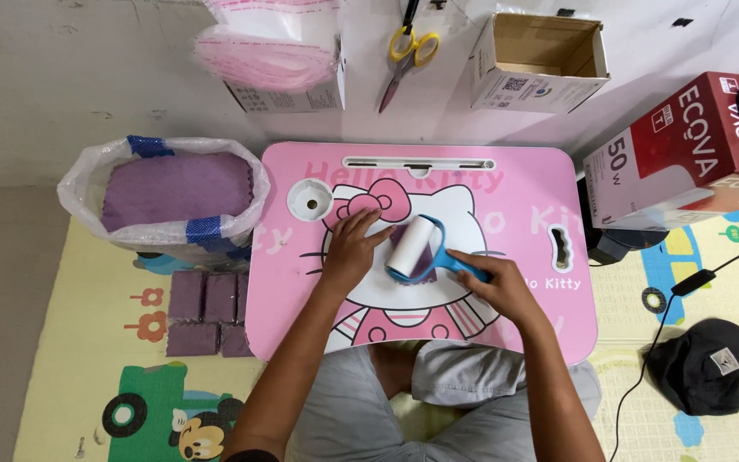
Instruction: The person cleans fabric samples by running a lint roller over a grey cloth and a purple cloth, then places the purple cloth into a plastic bag.
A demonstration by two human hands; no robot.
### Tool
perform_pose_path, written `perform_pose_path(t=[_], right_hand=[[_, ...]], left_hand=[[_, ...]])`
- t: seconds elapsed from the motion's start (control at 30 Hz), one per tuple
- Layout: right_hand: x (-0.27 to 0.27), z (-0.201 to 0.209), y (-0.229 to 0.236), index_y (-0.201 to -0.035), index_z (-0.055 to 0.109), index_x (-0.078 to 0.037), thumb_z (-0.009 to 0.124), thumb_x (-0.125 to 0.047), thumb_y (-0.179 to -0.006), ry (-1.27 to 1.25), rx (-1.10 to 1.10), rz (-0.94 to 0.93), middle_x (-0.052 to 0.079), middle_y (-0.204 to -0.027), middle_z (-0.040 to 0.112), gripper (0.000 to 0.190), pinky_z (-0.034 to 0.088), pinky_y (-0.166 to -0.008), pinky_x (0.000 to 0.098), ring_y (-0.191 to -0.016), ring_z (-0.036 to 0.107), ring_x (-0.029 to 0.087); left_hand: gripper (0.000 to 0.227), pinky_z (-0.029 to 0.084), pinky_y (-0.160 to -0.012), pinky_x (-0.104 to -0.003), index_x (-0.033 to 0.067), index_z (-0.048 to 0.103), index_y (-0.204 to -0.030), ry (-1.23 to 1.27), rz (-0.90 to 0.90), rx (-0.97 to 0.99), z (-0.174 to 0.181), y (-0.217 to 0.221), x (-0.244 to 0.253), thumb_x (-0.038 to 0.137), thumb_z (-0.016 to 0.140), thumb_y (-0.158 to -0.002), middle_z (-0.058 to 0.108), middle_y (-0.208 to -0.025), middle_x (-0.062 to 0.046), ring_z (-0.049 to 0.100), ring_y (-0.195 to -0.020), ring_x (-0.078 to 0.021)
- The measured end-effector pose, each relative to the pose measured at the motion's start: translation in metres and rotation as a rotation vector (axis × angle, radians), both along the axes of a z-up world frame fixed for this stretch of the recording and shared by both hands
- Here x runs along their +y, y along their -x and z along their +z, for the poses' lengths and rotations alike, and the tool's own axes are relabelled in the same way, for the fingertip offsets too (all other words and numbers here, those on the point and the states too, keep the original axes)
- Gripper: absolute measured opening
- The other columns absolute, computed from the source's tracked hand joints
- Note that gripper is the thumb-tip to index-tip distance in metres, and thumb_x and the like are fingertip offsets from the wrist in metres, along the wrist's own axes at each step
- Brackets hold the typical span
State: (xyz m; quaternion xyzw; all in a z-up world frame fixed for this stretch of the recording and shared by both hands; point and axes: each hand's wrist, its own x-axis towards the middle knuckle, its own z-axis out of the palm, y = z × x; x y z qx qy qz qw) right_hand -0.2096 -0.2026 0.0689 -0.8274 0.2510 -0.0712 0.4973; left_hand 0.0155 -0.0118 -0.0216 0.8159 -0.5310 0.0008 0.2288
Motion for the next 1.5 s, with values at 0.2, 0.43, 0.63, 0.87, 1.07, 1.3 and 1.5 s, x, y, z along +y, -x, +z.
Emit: perform_pose_path(t=[0.2,0.43,0.63,0.87,1.07,1.3,1.5], right_hand=[[0.009,0.006,-0.023,-0.120,0.079,-0.012,0.074,-0.011,-0.084,0.008,-0.031,0.045,0.024,-0.086,0.077,0.036,0.047,-0.048,0.0375,-0.055,0.060,0.028],[0.009,-0.003,0.011,-0.119,0.079,-0.014,0.074,-0.016,-0.084,0.026,-0.021,-0.020,0.023,-0.083,0.077,0.035,0.048,-0.049,0.0366,-0.054,0.060,0.026],[0.043,-0.008,0.057,-0.121,0.079,-0.023,0.076,-0.021,-0.085,0.066,0.029,-0.195,0.018,-0.075,0.077,0.036,0.052,-0.045,0.0357,-0.046,0.067,0.027],[0.105,0.007,0.048,-0.136,0.065,-0.012,0.070,-0.020,-0.089,0.018,0.077,-0.416,0.010,-0.070,0.077,0.048,0.046,-0.043,0.0251,-0.046,0.059,0.012],[0.099,-0.011,0.005,-0.139,0.065,-0.012,0.065,-0.019,-0.098,0.200,-0.086,-0.425,0.019,-0.086,0.078,0.042,0.054,-0.058,0.0406,-0.068,0.072,0.033],[0.088,-0.010,-0.022,-0.138,0.065,-0.007,0.063,-0.016,-0.100,0.171,-0.170,-0.420,0.019,-0.080,0.075,0.039,0.045,-0.041,0.0337,-0.041,0.063,0.024],[0.092,-0.034,0.028,-0.138,0.066,-0.010,0.065,-0.015,-0.097,0.153,-0.129,-0.408,0.020,-0.078,0.076,0.041,0.045,-0.042,0.0366,-0.046,0.064,0.028]], left_hand=[[0.042,0.033,-0.119,-0.053,0.0253,0.072,-0.131,-0.002,0.022,0.023,-0.002,0.000,-0.002,0.003,0.059,-0.098,0.056,-0.149,-0.012,0.043,-0.147,-0.0313],[0.046,0.034,-0.118,-0.053,0.0295,0.070,-0.133,0.000,0.000,-0.008,-0.010,-0.001,0.000,0.003,0.059,-0.098,0.056,-0.148,-0.010,0.044,-0.147,-0.0302],[0.046,0.035,-0.116,-0.050,0.0317,0.073,-0.128,0.111,0.010,-0.077,-0.014,0.001,-0.002,0.003,0.060,-0.094,0.059,-0.144,-0.008,0.048,-0.144,-0.0285],[0.046,0.035,-0.112,-0.043,0.0221,0.077,-0.121,0.198,0.059,-0.104,0.003,0.008,-0.002,0.002,0.062,-0.083,0.062,-0.141,-0.006,0.050,-0.138,-0.0237],[0.048,0.035,-0.116,-0.052,0.0294,0.073,-0.128,0.056,0.013,-0.037,-0.003,0.003,0.000,-0.001,0.056,-0.096,0.059,-0.145,-0.011,0.047,-0.144,-0.0301],[0.044,0.035,-0.116,-0.050,0.0303,0.074,-0.126,0.061,0.027,-0.058,-0.010,-0.001,-0.001,0.002,0.058,-0.096,0.059,-0.145,-0.008,0.047,-0.144,-0.0284],[0.048,0.035,-0.116,-0.050,0.0313,0.072,-0.130,0.055,0.013,-0.034,-0.007,0.000,0.001,0.001,0.057,-0.096,0.059,-0.145,-0.009,0.047,-0.145,-0.0285]])
